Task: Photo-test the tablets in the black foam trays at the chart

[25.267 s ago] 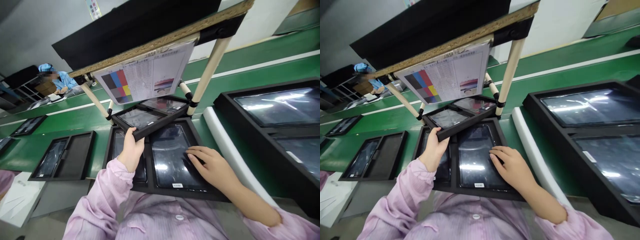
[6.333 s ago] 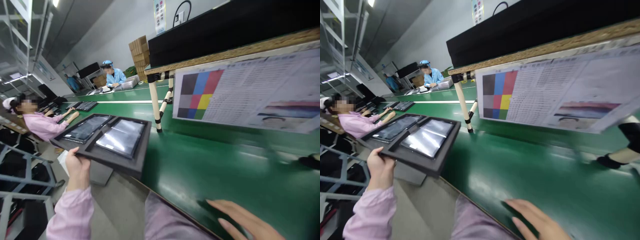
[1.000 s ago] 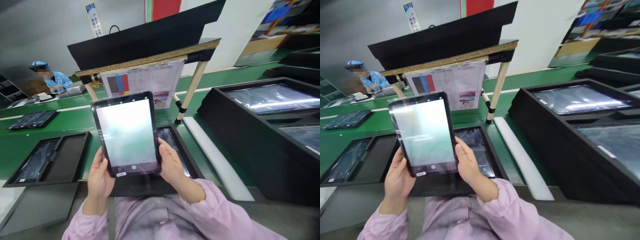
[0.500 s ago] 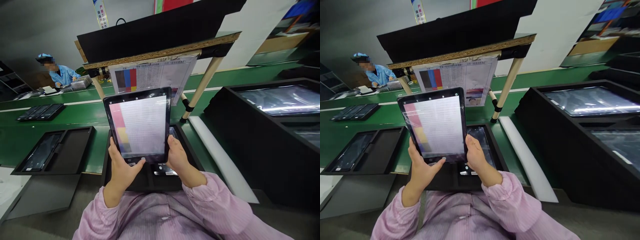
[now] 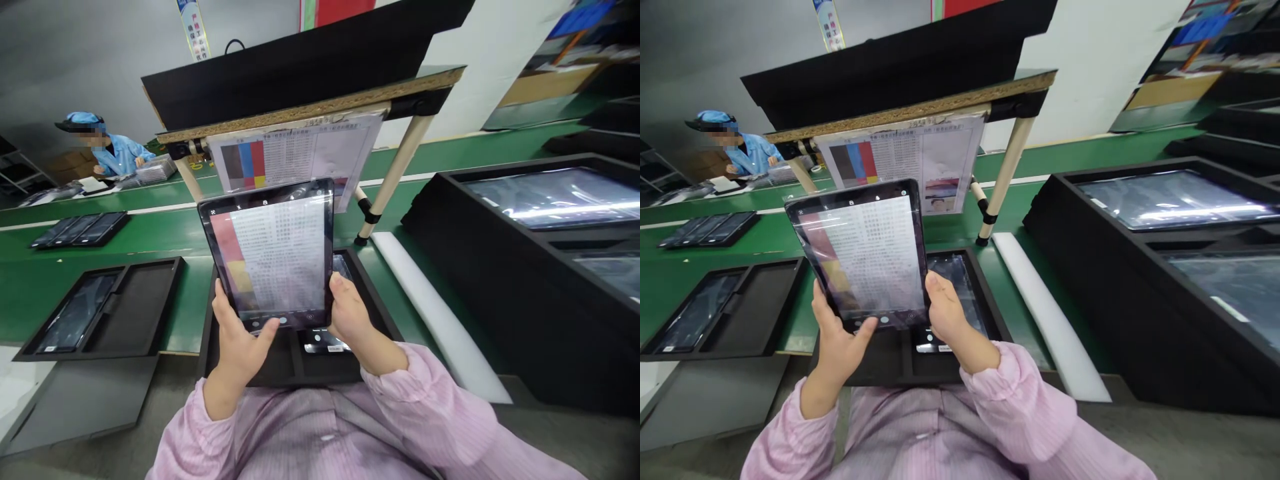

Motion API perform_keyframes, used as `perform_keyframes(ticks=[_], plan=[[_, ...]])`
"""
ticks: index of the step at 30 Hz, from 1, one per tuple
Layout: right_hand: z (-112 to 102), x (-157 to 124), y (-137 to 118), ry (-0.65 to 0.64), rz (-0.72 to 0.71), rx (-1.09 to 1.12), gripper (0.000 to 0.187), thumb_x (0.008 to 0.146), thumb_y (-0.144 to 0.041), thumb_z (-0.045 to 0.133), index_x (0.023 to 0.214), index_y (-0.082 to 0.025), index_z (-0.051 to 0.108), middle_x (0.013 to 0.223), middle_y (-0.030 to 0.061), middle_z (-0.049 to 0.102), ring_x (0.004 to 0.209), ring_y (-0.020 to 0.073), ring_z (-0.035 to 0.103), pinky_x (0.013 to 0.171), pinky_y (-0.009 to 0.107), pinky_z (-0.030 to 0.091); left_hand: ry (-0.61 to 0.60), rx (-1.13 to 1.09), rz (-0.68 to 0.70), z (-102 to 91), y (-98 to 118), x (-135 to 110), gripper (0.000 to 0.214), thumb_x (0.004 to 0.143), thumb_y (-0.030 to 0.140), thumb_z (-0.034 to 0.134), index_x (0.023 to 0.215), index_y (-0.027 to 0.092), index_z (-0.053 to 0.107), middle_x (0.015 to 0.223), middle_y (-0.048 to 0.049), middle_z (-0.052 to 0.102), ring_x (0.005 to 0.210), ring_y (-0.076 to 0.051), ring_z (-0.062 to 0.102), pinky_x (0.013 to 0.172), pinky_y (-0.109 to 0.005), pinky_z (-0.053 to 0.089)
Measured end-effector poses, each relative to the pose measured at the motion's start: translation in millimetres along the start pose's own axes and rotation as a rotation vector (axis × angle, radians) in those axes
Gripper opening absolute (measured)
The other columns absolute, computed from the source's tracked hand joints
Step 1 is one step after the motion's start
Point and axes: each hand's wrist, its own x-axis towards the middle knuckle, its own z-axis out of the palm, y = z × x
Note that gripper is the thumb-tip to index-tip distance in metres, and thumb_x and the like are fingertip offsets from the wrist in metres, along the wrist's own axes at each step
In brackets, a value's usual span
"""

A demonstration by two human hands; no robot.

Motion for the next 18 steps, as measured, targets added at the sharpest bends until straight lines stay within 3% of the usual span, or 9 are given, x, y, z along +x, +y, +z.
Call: perform_keyframes(ticks=[3, 6, 9, 11, 14, 18], plan=[[-5, -3, -5, -0.058, -0.027, -0.035, 0.074, 0.088, -0.082, 0.041, 0.112, -0.019, 0.073, 0.105, 0.0114, 0.076, 0.110, 0.0338, 0.069, 0.091, 0.048, 0.060, 0.005, -0.483, -0.212, -6.4, -5, 2, 0.075, 0.090, 0.056, 0.063, 0.155, 0.032, 0.035, 0.161, -0.0098, 0.037, 0.147, -0.030, 0.037, 0.118, -0.046, 0.034], [-11, -7, -20, -0.179, -0.145, -0.195, 0.076, 0.095, -0.076, 0.033, 0.135, -0.019, 0.064, 0.134, 0.0102, 0.066, 0.132, 0.0306, 0.057, 0.110, 0.045, 0.050, 0.016, -0.791, -0.502, -13.3, -7, 3, 0.066, 0.083, 0.055, 0.073, 0.143, 0.046, 0.050, 0.153, 0.0007, 0.051, 0.140, -0.027, 0.048, 0.105, -0.040, 0.051], [-14, -8, -45, -0.261, -0.351, -0.389, 0.072, 0.102, -0.064, 0.032, 0.161, -0.022, 0.028, 0.164, 0.0033, 0.027, 0.153, 0.0239, 0.024, 0.126, 0.043, 0.023, 0.044, -0.846, -0.610, -16.0, -6, 1, 0.063, 0.075, 0.050, 0.081, 0.134, 0.049, 0.059, 0.148, 0.0054, 0.057, 0.141, -0.027, 0.046, 0.101, -0.037, 0.054], [-15, -5, -61, -0.310, -0.469, -0.466, 0.070, 0.105, -0.057, 0.031, 0.163, -0.024, 0.010, 0.167, 0.0000, 0.013, 0.155, 0.0209, 0.016, 0.127, 0.041, 0.016, 0.053, -0.850, -0.641, -15.2, -6, -2, 0.059, 0.076, 0.049, 0.081, 0.131, 0.049, 0.062, 0.148, 0.0067, 0.057, 0.143, -0.027, 0.044, 0.101, -0.038, 0.054], [-17, 0, -75, -0.325, -0.545, -0.539, 0.067, 0.106, -0.052, 0.028, 0.163, -0.025, 0.006, 0.167, -0.0005, 0.015, 0.153, 0.0206, 0.022, 0.127, 0.040, 0.020, 0.022, -0.856, -0.655, -13.3, -7, -8, 0.056, 0.076, 0.050, 0.080, 0.130, 0.050, 0.063, 0.149, 0.0077, 0.055, 0.145, -0.028, 0.041, 0.104, -0.040, 0.053], [-15, 1, -75, -0.266, -0.563, -0.654, 0.067, 0.106, -0.052, 0.029, 0.163, -0.023, 0.007, 0.164, 0.0021, 0.027, 0.151, 0.0229, 0.030, 0.124, 0.042, 0.029, -0.002, -0.821, -0.667, -12.8, -10, -17, 0.053, 0.077, 0.050, 0.079, 0.128, 0.049, 0.065, 0.147, 0.0072, 0.057, 0.146, -0.028, 0.040, 0.109, -0.043, 0.049]])
